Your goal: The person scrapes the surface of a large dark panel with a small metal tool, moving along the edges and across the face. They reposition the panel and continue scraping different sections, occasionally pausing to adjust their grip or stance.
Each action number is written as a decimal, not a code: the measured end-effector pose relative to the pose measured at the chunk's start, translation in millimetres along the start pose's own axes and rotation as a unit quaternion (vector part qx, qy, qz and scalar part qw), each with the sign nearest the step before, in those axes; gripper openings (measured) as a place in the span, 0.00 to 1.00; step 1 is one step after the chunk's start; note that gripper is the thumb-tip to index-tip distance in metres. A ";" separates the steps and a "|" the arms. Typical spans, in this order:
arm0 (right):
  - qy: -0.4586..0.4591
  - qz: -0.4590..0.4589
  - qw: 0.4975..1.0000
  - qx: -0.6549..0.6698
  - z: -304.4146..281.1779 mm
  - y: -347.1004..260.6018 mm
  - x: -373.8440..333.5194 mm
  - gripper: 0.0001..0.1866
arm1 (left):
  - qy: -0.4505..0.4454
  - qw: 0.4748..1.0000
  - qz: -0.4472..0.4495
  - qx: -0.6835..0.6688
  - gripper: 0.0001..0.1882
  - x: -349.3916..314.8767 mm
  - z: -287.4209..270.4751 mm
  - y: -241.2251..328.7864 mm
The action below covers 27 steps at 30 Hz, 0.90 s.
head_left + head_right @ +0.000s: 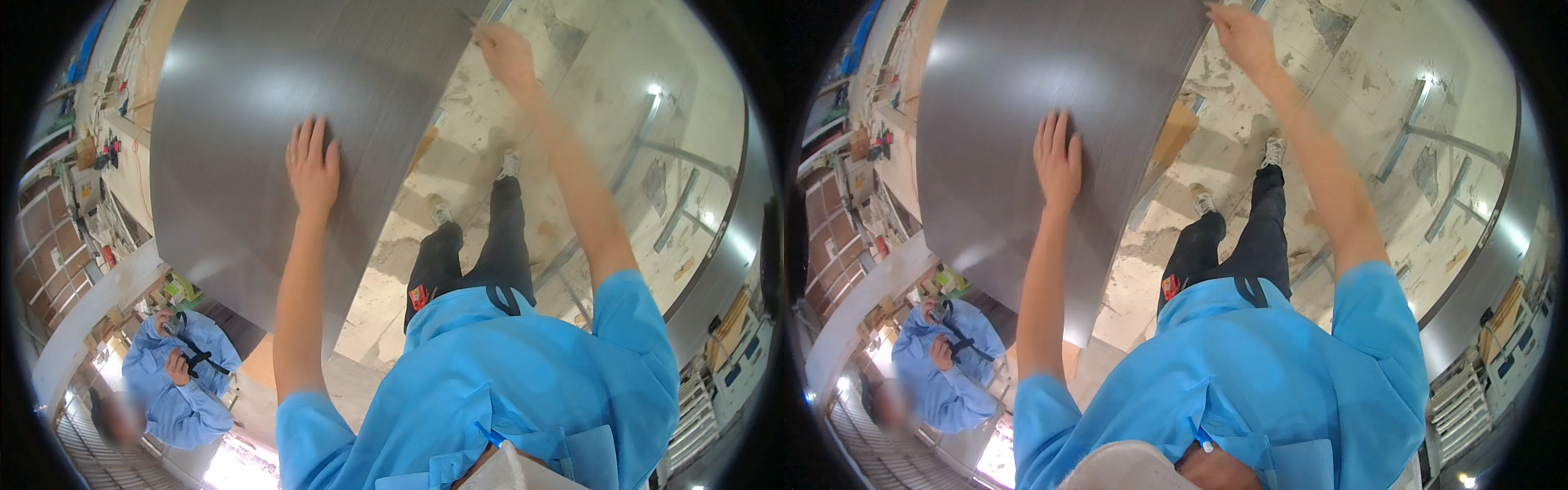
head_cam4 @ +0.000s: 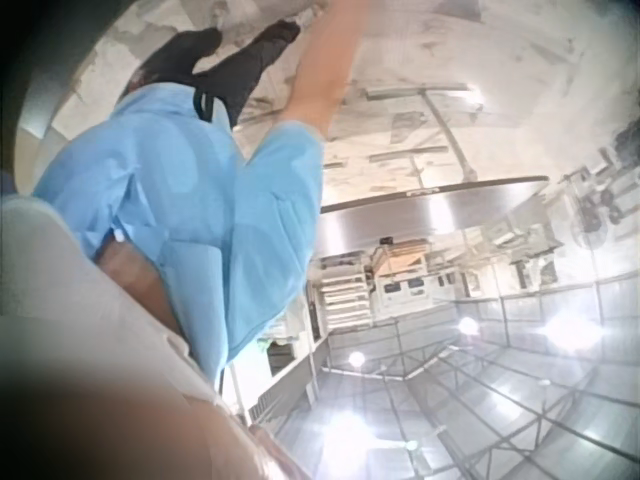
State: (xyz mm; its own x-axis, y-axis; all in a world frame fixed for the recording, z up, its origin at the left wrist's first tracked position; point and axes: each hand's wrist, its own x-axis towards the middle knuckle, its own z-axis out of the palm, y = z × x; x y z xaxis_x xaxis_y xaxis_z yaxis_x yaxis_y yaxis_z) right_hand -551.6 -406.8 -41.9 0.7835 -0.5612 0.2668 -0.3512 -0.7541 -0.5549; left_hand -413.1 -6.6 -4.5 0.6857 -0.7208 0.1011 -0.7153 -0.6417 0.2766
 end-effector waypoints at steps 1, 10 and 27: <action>0.045 -0.026 0.998 0.030 7.3 0.6 -0.9 0.17 | -0.003 1.000 0.002 0.010 0.29 -43.4 -15.1 -22.5; -0.107 -0.172 0.976 0.084 39.1 -173.3 -226.7 0.20 | 0.041 0.987 -0.138 0.068 0.30 -288.6 -86.1 -125.6; -0.039 -0.116 0.992 -0.012 67.4 -216.2 -287.3 0.17 | 0.041 0.981 -0.160 0.102 0.30 -296.1 -79.3 -127.6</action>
State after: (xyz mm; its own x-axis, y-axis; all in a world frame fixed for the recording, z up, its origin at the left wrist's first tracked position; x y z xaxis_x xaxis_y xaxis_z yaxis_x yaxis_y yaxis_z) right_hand -666.2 -59.5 -51.6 0.8818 -0.3445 0.3220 -0.1686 -0.8681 -0.4669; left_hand -514.1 309.5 6.1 0.8824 -0.4554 0.1181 -0.4675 -0.8770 0.1113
